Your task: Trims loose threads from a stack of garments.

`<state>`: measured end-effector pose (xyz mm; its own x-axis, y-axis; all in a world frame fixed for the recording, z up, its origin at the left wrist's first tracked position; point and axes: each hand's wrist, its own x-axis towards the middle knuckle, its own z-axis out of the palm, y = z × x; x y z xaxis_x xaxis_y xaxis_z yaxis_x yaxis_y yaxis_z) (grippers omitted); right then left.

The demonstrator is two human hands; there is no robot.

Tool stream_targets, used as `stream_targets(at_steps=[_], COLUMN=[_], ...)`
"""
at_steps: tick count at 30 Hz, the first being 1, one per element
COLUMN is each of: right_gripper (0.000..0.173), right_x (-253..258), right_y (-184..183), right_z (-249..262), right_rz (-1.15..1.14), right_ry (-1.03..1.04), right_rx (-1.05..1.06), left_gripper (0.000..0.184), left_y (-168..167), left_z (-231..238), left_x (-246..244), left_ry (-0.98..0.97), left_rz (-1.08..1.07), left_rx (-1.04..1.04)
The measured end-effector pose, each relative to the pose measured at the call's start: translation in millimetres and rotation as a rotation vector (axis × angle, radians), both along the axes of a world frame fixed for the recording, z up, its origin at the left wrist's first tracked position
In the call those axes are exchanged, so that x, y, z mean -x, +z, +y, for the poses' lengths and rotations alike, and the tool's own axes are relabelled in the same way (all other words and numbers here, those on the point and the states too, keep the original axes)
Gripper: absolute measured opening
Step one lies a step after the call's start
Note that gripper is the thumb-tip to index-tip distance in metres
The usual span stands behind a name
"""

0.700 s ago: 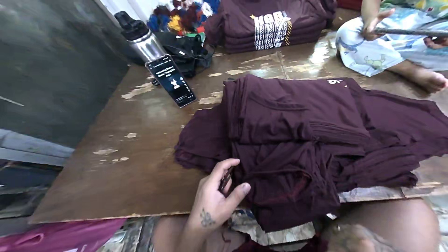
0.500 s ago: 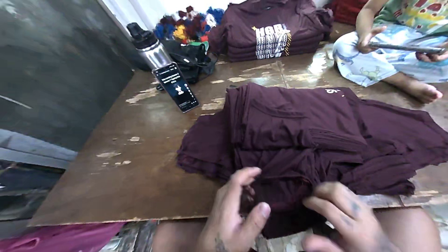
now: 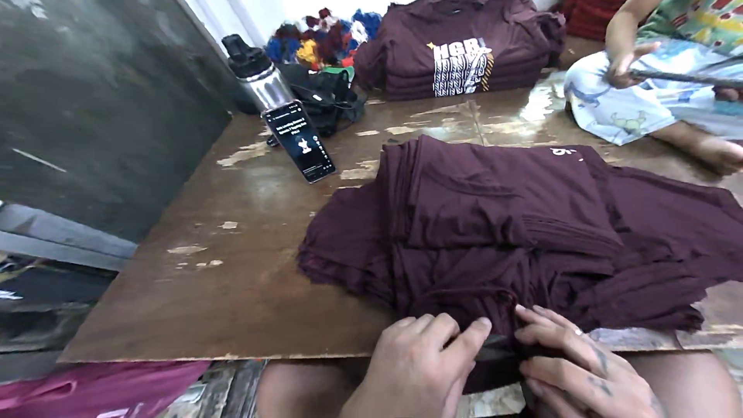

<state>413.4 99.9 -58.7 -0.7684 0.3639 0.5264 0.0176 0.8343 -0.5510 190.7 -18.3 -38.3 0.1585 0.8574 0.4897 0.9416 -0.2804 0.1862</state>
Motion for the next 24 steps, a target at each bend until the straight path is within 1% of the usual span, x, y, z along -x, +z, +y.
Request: stream_targets(at_steps=[4,5,8,9,12,16,18,20,21,22,24], right_gripper=[0.01,0.011,0.012,0.012,0.013,0.013,0.012,0.013,0.017,0.025,0.047], right_x=[-1.8,-3.2,-11.0,-13.3,-12.4,-3.6,-3.2,-6.9,-9.6,-12.2,-15.2], right_y=[-6.6,-7.4,-7.1,-7.9,-9.5,-7.7,-6.6,-2.6,1.0,6.9,23.4], right_z=[-2.0,-1.9,-1.4,-1.0,0.4,-3.5,-5.8,-7.0,-6.7,-5.3,0.8], right_rz=[0.056,0.069,0.088,0.093,0.118,0.147,0.144,0.119,0.108,0.102,0.074], right_ry=[0.003,0.0,-0.001,-0.013,-0.03,-0.024,-0.026,0.008,0.051,0.119,0.252], right_rx=[0.028,0.022,0.011,0.001,-0.026,-0.043,-0.045,-0.027,-0.001,0.045,0.12], left_gripper=[0.029,0.029,0.034,0.034,0.032,0.03,0.03,0.03,0.03,0.031,0.038], left_y=[-1.0,1.8,8.0,7.8,8.9,6.6,5.3,4.6,4.7,5.4,5.7], left_z=[-0.2,-0.5,-5.6,-8.9,-14.2,-0.2,6.1,6.9,6.3,4.6,-3.1], left_x=[-0.1,2.2,13.7,17.6,14.7,-3.5,-3.3,-0.1,3.0,7.0,17.2], left_ry=[0.045,0.058,0.098,0.108,0.065,0.034,0.038,0.059,0.07,0.077,0.094], left_rz=[-0.016,-0.055,-0.275,-0.296,-0.194,0.018,0.051,0.021,-0.029,-0.108,-0.316], left_rx=[-0.044,-0.037,-0.012,-0.007,0.037,-0.051,-0.096,-0.105,-0.095,-0.075,-0.046])
